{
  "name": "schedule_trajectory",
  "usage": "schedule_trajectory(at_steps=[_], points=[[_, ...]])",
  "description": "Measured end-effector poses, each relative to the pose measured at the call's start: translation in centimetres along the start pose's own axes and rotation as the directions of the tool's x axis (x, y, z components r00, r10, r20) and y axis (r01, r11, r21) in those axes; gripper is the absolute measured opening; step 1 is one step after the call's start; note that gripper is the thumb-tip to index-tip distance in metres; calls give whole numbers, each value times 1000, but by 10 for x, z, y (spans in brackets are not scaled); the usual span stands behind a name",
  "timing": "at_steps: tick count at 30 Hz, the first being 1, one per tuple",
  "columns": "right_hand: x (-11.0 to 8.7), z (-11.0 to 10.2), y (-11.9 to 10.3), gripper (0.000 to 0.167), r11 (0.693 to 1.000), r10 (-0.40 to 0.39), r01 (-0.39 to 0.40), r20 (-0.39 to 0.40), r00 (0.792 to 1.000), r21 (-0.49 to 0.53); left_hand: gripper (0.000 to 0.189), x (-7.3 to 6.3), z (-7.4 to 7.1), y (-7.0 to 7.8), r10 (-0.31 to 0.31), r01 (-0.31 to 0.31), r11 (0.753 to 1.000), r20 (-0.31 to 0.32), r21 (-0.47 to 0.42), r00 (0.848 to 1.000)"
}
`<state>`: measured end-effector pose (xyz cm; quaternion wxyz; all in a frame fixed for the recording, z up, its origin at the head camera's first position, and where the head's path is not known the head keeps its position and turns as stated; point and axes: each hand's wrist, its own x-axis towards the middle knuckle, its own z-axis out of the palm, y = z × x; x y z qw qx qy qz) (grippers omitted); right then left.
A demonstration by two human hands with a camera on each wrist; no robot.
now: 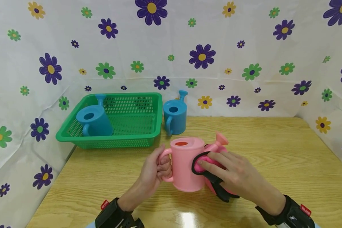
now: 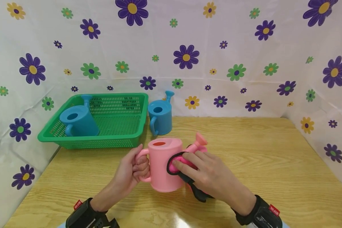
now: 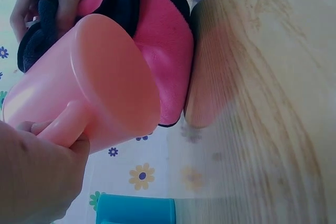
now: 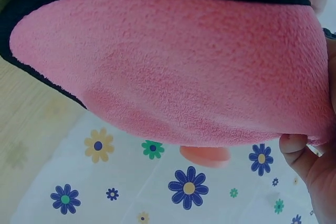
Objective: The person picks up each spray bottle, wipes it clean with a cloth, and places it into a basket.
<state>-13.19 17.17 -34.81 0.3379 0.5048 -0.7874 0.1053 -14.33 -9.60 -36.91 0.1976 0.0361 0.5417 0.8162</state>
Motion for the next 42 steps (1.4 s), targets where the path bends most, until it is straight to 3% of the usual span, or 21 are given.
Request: schedule_trajectory(at_steps=[6,13,21,29,33,35,39,42], points=[[-2,-2,3,33,999,39,-39,-13,999,18,50,-1,0,-5,-21,21,1000,15,10,1000],[-5,-8,3,31,993,119,-120,41,992,16,50,-2,2,-7,-35,35,999,4,30,999],[-6,-9,2,37,991,136,-137,66,989,13,50,-2,3,-8,-41,41,999,-13,28,999],[-5,-4,-1,29,990,142,-143,51,989,12,49,-2,2,-8,-30,31,999,-28,32,999],[-6,-3,-6,69,983,176,-180,100,979,28,49,-2,1,-8,-31,32,999,-43,26,999],[-5,-3,-10,76,975,211,-219,146,966,38,49,-2,1,-9,-33,33,999,-57,12,998],[-5,-2,-18,66,957,268,-285,204,942,60,48,-1,0,-9,-31,31,1000,-87,-7,996],[-3,1,-20,52,956,263,-280,166,950,86,48,0,0,-8,-31,31,1000,-94,-3,995]])
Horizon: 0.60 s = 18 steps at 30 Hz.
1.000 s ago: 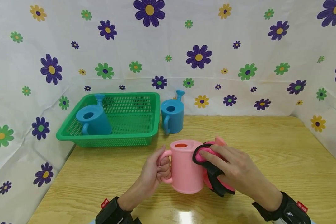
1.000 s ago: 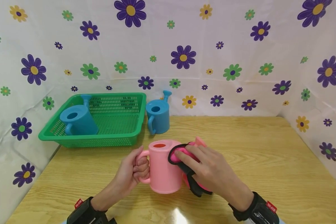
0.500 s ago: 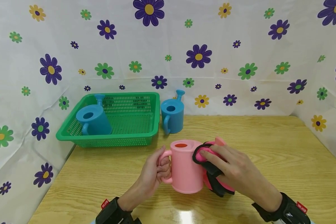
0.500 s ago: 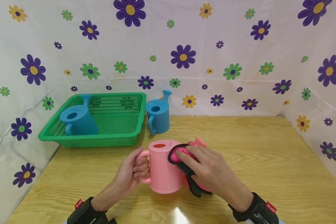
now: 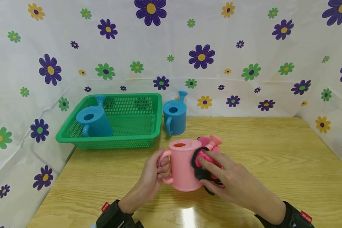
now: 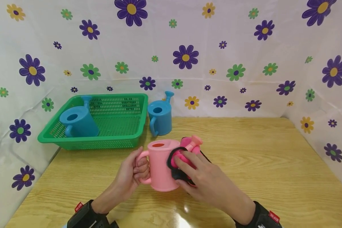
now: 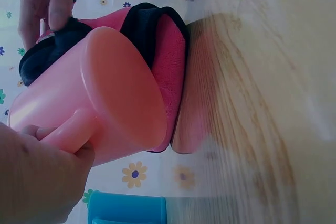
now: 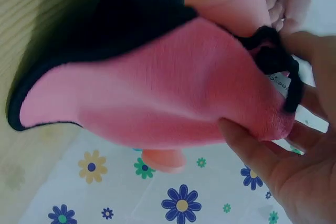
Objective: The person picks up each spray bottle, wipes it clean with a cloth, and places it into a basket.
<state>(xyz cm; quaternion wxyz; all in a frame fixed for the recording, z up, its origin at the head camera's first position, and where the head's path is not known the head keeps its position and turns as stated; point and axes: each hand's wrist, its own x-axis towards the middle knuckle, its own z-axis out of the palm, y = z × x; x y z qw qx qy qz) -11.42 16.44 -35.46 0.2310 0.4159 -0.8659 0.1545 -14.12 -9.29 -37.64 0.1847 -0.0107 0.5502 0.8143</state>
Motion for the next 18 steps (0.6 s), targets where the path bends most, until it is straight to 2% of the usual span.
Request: schedule_trajectory(at_steps=[1,5,8,9,12,15,18], points=[[1,1,0,48,1000,-14,14,-20,1000,3,48,0,0,0,-1,1,1000,2,0,1000],[3,6,-1,49,997,-78,76,-65,995,-33,48,0,2,1,0,0,1000,14,7,1000],[2,7,-1,19,992,-114,110,-74,991,-65,48,-1,2,1,0,0,1000,18,9,1000],[3,7,-1,16,990,-130,124,-89,988,-71,48,-1,2,0,-1,1,1000,22,8,1000],[4,6,1,39,986,-156,144,-144,977,-88,49,-1,2,0,2,-2,1000,39,8,999],[6,2,6,40,987,-148,131,-206,967,-94,50,-1,2,0,7,-8,1000,59,12,998],[6,-3,9,29,992,-113,97,-200,973,-85,50,-2,2,-1,15,-17,1000,66,26,998]])
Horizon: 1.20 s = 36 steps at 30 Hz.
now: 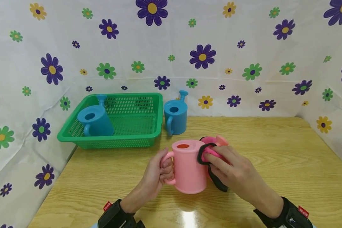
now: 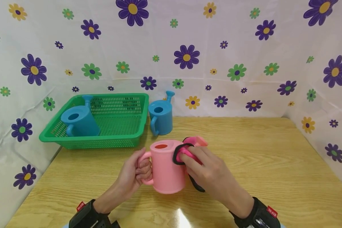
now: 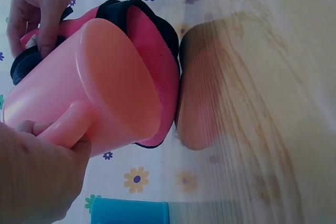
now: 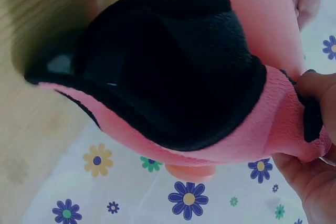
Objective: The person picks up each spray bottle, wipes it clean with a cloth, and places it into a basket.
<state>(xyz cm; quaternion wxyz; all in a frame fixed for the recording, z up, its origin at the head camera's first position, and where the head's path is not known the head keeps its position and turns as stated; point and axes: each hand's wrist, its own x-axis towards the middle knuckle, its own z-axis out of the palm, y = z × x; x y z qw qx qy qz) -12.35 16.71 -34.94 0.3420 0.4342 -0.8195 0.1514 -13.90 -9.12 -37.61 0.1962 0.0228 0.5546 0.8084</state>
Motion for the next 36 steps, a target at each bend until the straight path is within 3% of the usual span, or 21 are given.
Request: schedule_trajectory(at_steps=[3,9,20,27,36], points=[[0,-2,1,24,1000,1,-1,34,999,0,51,1,2,0,4,-4,1000,-7,17,1000],[-3,2,-2,23,997,-74,74,61,995,-5,49,2,4,0,13,-11,1000,-63,18,998],[-6,7,-12,45,986,-158,162,98,982,-33,48,3,2,14,77,-80,996,-96,-29,992],[-11,10,-14,34,973,-226,229,91,970,-18,50,5,-3,17,102,-109,992,-110,-66,989],[-12,9,-17,37,976,-215,217,122,969,-3,49,5,-5,21,130,-142,986,-136,-88,982]])
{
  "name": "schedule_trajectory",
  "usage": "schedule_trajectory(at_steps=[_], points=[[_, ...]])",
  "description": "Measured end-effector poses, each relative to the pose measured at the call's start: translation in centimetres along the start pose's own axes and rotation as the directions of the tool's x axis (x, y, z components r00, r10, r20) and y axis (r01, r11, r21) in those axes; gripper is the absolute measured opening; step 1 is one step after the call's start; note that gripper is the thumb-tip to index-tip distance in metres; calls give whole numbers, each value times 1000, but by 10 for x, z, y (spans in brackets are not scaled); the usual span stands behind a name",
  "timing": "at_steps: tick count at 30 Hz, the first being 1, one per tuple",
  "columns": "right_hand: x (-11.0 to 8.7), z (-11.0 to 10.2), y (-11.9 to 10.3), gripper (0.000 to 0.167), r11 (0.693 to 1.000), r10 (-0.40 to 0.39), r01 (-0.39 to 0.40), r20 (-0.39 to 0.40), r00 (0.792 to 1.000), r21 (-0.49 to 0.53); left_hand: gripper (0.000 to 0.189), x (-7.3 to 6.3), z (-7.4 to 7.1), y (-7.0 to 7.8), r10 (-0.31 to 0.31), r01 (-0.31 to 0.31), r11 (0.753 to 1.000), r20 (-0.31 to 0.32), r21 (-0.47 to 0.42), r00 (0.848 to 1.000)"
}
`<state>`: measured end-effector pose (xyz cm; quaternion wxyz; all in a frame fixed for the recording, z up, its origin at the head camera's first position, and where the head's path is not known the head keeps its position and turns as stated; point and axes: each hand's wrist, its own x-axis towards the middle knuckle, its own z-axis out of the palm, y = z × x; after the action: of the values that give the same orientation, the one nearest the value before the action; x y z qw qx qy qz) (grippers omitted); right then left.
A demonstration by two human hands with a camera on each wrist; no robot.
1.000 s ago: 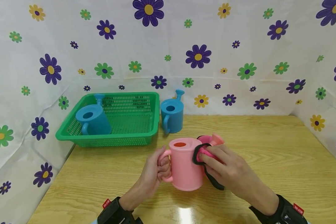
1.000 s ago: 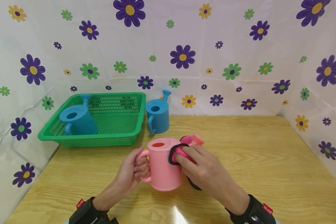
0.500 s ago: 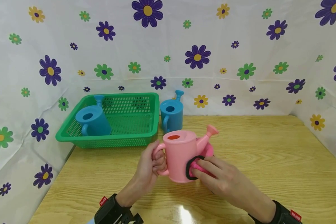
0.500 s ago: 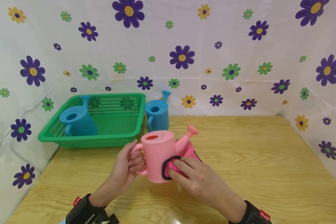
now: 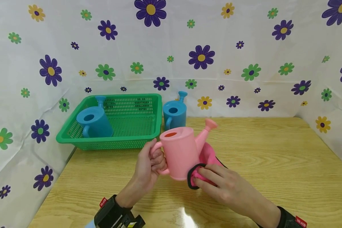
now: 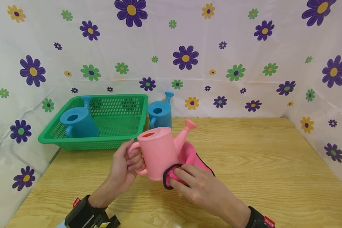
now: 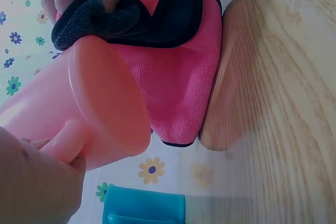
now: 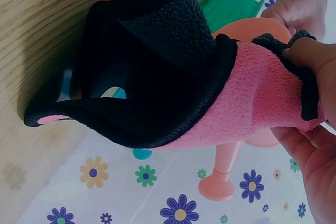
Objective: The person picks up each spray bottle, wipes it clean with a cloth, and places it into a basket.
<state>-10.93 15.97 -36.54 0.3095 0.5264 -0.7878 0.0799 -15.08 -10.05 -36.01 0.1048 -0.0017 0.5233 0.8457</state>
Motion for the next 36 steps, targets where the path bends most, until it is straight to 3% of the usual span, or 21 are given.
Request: schedule_trajectory(at_steps=[6,24,29,36], points=[[0,1,0,50,999,38,-38,8,999,21,49,1,0,0,-5,4,1000,-7,-16,1000],[1,0,5,41,998,66,-66,-37,997,6,50,-1,1,-6,-20,19,1000,46,23,999],[1,-3,8,40,995,103,-103,-43,994,16,50,-2,2,-9,-51,43,996,94,82,994],[3,-7,14,38,995,104,-104,-141,985,8,51,-3,1,-16,-83,55,989,200,141,976]])
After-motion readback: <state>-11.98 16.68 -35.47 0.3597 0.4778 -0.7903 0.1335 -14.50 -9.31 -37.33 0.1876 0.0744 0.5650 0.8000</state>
